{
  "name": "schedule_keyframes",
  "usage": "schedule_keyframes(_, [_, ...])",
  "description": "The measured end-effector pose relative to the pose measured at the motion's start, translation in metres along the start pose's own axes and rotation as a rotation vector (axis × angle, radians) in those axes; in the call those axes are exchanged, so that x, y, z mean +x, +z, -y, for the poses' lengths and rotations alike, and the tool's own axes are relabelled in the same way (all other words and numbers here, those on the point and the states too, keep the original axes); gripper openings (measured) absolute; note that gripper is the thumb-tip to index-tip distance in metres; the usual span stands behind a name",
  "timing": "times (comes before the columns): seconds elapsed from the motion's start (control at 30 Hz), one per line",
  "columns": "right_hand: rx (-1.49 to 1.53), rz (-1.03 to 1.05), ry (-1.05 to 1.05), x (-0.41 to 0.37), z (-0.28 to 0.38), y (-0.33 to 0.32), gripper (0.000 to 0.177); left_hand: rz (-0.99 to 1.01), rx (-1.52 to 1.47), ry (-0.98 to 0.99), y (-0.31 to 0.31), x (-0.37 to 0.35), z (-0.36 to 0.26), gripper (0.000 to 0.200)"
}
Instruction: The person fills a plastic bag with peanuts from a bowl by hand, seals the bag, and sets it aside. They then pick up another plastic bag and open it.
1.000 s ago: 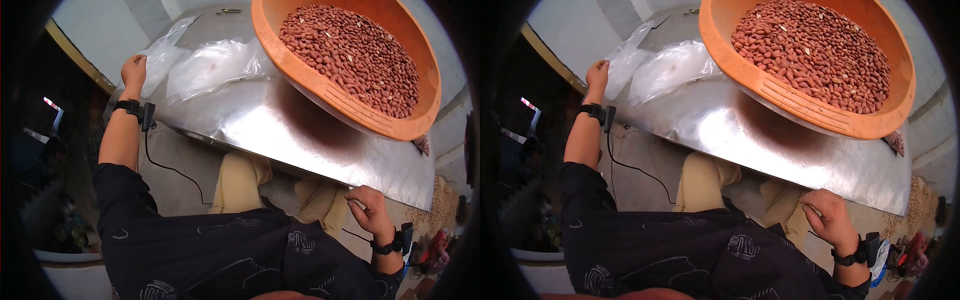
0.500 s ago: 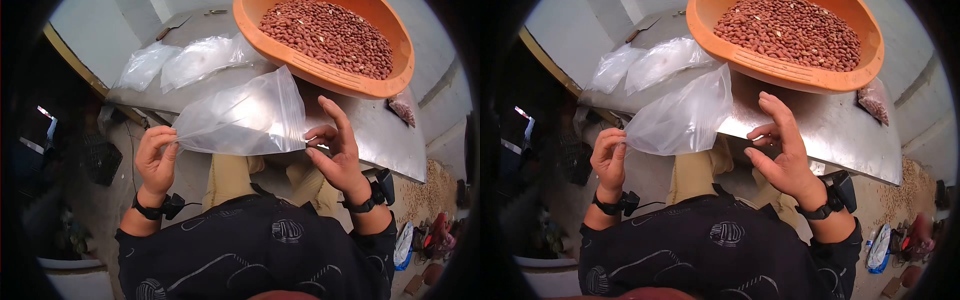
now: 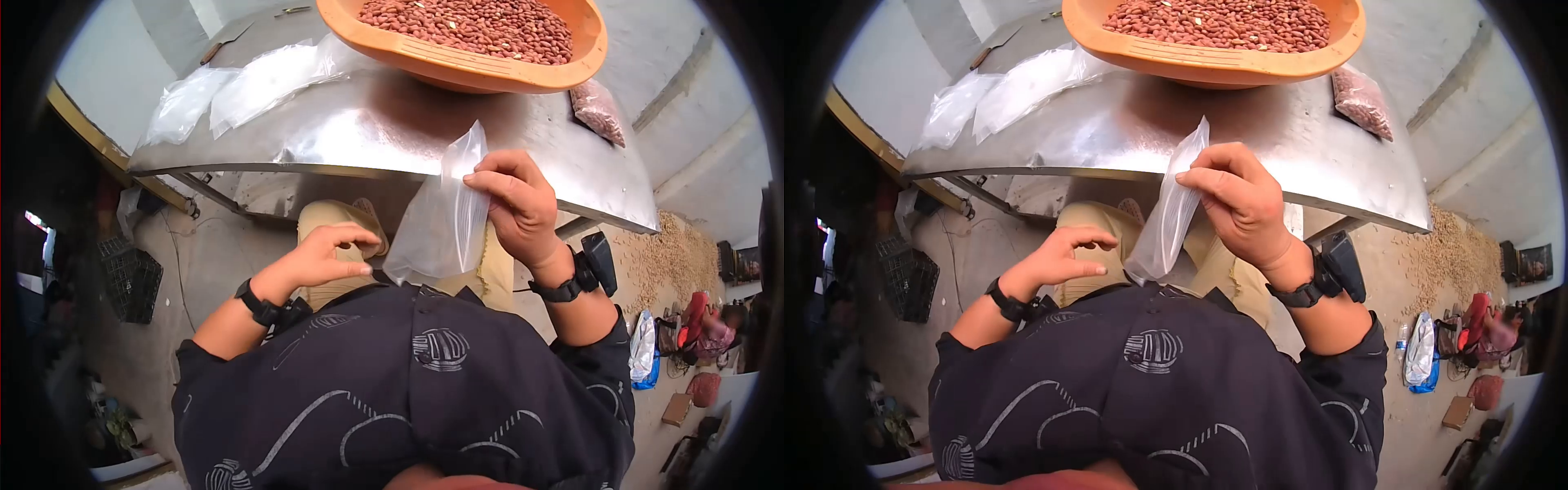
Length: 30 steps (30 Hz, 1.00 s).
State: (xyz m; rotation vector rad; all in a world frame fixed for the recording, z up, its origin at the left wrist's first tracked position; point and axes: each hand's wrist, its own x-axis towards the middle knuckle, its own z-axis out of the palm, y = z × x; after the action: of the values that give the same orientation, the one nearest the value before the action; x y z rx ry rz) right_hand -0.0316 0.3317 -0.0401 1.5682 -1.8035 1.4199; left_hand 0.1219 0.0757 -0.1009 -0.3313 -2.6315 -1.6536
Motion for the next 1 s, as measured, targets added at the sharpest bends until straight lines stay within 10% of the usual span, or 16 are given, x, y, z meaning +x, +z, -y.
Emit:
schedule_keyframes(0.2, [-0.023, 0.144, -0.065, -0.013, -0.010, 0.022, 0.026, -0.087, -0.826, -0.218, 0.016, 0.054, -0.011, 0.029])
schedule_keyframes(0.57, [0.110, 0.079, 0.025, -0.032, -0.019, 0.066, 0.024, -0.073, -1.273, -0.319, 0.053, 0.056, 0.015, 0.018])
schedule_keyframes(1.0, [-0.015, 0.387, -0.020, -0.015, -0.031, 0.020, 0.023, -0.430, -0.343, -0.032, 0.003, 0.028, -0.035, 0.042])
